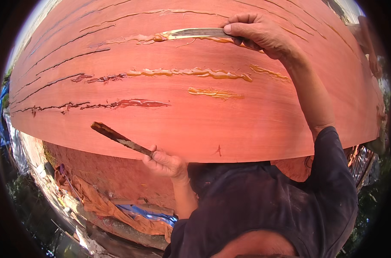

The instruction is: The person uses a putty knife to spread a beige paste into horizontal lines on a large red board. Another person works nearby on the same board. The camera wearer repeatedly applies and smooths the paste along the surface.

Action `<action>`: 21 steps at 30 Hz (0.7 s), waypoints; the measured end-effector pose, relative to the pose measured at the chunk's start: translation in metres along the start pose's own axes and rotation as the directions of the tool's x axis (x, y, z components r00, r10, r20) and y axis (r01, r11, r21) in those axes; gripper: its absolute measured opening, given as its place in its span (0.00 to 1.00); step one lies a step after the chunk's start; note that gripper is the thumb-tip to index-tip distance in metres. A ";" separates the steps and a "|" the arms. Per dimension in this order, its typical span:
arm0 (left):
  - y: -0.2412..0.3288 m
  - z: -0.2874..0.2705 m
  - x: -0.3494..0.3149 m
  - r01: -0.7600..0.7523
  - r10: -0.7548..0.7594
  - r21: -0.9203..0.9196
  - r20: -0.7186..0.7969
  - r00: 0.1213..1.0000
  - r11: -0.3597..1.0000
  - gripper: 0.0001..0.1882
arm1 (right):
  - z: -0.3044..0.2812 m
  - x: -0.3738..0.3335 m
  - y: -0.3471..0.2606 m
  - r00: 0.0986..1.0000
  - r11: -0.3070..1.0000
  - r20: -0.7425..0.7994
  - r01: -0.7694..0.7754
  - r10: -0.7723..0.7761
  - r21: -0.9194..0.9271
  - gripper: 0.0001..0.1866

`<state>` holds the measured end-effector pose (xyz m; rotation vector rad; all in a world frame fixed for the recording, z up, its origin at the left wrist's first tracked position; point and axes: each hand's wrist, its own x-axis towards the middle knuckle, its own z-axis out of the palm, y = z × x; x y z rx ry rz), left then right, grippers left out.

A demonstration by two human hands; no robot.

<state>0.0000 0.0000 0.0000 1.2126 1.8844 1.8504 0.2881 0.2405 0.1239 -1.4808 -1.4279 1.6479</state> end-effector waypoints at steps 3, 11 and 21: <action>0.006 -0.007 -0.003 0.029 -0.032 0.114 0.022 0.999 0.993 0.15 | 0.002 -0.042 0.013 0.994 0.996 -0.073 -0.074 0.078 0.056 0.14; 0.007 0.000 0.000 -0.044 0.044 0.111 0.002 0.999 0.993 0.15 | 0.046 -0.109 0.054 0.994 0.998 -0.092 -0.064 0.063 -0.014 0.13; 0.006 0.001 0.001 -0.076 0.077 0.026 -0.014 0.997 0.997 0.14 | 0.089 -0.096 0.071 0.916 0.921 -0.221 0.268 -0.334 -0.283 0.09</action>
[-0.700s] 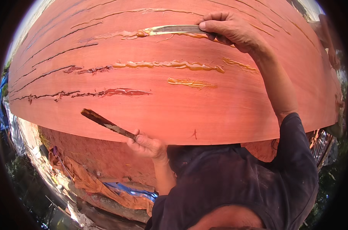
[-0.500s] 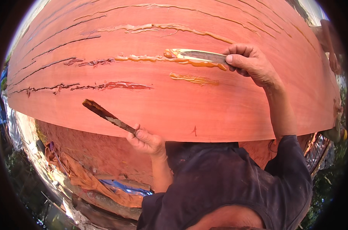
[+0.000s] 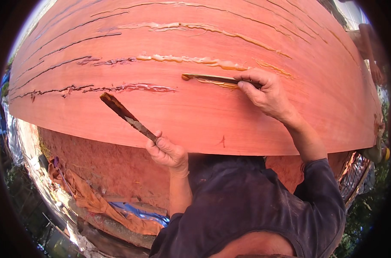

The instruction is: The person uses a putty knife to spread a beige paste into horizontal lines on a large red board. Another person works nearby on the same board. The camera wearer repeatedly applies and smooths the paste along the surface.

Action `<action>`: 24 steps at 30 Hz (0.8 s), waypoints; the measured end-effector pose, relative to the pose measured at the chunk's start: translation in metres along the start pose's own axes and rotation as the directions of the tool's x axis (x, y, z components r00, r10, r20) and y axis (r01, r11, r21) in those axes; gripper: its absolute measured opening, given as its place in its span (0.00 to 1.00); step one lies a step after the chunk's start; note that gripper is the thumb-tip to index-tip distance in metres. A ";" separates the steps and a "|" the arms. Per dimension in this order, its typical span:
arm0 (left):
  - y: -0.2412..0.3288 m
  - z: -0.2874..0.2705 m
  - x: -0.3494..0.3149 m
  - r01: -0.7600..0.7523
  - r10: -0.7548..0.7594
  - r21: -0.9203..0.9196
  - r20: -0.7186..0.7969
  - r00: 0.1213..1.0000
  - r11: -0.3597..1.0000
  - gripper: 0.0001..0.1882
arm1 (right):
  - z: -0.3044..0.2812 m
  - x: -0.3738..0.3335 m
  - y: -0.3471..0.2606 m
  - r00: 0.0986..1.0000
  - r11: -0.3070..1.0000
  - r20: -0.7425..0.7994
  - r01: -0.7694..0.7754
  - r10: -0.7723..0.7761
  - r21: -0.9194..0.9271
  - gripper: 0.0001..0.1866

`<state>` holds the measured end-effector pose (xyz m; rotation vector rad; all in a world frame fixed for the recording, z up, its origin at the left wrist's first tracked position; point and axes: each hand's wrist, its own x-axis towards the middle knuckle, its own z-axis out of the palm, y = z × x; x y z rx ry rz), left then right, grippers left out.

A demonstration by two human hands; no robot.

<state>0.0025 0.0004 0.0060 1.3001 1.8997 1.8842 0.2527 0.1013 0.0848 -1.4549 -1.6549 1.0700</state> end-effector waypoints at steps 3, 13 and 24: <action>-0.004 0.001 0.002 -0.063 0.063 0.006 -0.014 0.998 0.998 0.14 | -0.004 -0.003 -0.003 0.990 0.970 0.028 0.142 -0.140 -0.195 0.11; -0.005 -0.002 0.001 -0.034 0.034 -0.012 0.026 0.999 0.999 0.15 | -0.006 -0.032 -0.003 0.921 0.731 0.031 0.329 -0.390 -0.597 0.15; 0.002 -0.002 0.004 0.023 -0.020 -0.031 0.074 0.997 0.999 0.15 | 0.004 -0.037 -0.010 0.909 0.776 0.005 0.359 -0.417 -0.519 0.15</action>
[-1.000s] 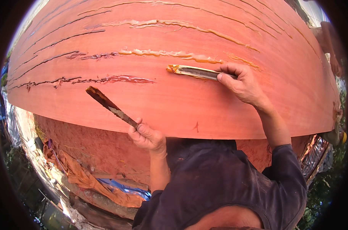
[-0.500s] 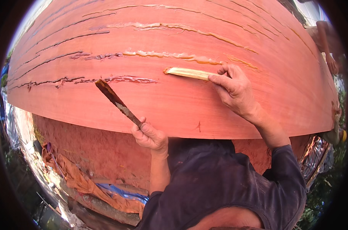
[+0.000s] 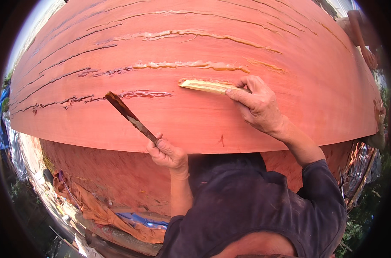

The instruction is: The person uses a putty knife to spread a beige paste into horizontal lines on a large red board. Another person works nearby on the same board. The camera wearer repeatedly applies and smooths the paste along the surface.

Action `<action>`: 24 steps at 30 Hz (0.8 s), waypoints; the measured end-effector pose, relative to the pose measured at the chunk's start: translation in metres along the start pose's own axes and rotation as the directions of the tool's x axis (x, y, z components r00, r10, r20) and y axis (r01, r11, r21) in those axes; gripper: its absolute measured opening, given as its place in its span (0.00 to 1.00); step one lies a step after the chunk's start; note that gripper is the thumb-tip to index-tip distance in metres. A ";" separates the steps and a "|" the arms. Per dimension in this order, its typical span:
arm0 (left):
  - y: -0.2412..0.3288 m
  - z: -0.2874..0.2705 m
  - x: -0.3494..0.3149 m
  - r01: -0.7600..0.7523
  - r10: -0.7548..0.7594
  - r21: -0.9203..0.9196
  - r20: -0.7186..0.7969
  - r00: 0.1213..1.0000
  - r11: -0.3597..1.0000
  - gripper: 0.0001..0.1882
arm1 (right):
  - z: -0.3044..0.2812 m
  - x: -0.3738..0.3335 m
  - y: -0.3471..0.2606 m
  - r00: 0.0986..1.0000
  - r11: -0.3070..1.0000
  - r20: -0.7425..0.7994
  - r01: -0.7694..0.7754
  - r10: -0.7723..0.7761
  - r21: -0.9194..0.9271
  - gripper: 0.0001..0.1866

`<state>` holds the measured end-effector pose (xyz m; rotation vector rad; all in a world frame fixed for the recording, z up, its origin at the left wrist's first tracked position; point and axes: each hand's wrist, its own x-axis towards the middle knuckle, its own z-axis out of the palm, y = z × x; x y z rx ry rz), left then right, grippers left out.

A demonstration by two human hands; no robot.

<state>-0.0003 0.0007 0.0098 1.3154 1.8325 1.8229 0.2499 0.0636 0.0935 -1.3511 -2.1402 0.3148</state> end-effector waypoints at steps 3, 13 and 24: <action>-0.002 -0.001 0.000 0.003 -0.003 0.016 -0.012 1.000 1.000 0.15 | 0.001 -0.005 0.000 1.000 0.998 -0.014 0.012 -0.013 -0.061 0.15; -0.003 -0.001 -0.002 0.005 -0.005 -0.037 -0.009 1.000 0.999 0.16 | -0.014 -0.029 -0.011 0.911 0.847 -0.007 -0.379 0.411 0.372 0.10; -0.001 -0.006 0.002 -0.003 0.003 -0.011 0.034 0.999 1.000 0.16 | 0.000 -0.017 -0.007 0.749 0.558 0.186 -0.614 0.636 0.558 0.09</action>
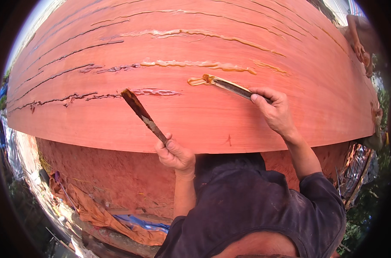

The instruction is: The person uses a putty knife to spread a beige paste into horizontal lines on a large red board. Another person works nearby on the same board. The camera wearer repeatedly applies and smooths the paste along the surface.

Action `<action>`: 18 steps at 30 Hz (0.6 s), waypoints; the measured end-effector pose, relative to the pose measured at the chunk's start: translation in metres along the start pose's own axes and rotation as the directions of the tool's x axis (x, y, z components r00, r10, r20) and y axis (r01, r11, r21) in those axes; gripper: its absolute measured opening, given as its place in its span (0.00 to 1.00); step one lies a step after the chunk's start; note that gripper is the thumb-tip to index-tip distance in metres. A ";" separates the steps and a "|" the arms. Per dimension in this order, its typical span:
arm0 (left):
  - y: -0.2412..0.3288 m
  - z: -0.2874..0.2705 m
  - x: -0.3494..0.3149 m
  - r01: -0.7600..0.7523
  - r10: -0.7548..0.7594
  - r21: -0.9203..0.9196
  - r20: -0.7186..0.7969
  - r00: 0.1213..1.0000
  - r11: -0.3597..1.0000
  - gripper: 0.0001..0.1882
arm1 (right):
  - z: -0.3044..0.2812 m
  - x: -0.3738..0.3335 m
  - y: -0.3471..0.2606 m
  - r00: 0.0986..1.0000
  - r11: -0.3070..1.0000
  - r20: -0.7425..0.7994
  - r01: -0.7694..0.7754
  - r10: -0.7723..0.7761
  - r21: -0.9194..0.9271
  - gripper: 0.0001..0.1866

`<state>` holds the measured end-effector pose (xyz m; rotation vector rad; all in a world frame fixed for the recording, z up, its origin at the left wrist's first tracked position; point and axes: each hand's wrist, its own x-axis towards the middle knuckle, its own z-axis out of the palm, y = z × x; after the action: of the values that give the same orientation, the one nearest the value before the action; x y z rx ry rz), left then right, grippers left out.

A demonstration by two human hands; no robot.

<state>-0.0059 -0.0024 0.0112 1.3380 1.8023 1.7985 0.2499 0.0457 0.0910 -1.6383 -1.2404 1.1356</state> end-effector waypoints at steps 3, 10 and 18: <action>0.000 -0.001 0.001 -0.014 0.013 0.022 0.014 1.000 1.000 0.16 | 0.008 0.007 -0.002 1.000 1.000 0.020 0.001 -0.002 0.014 0.09; -0.002 -0.006 -0.001 0.030 -0.031 0.024 0.046 0.998 0.999 0.15 | 0.028 0.015 -0.011 0.997 0.998 0.072 0.041 -0.038 -0.042 0.09; -0.004 -0.007 -0.004 0.063 -0.064 0.011 0.048 0.997 0.998 0.16 | 0.035 0.026 -0.016 0.815 0.687 0.207 0.570 -0.541 -0.450 0.13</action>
<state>-0.0110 -0.0093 0.0077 1.3009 1.8096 1.7123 0.2156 0.0771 0.0899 -1.3960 -2.0232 0.4932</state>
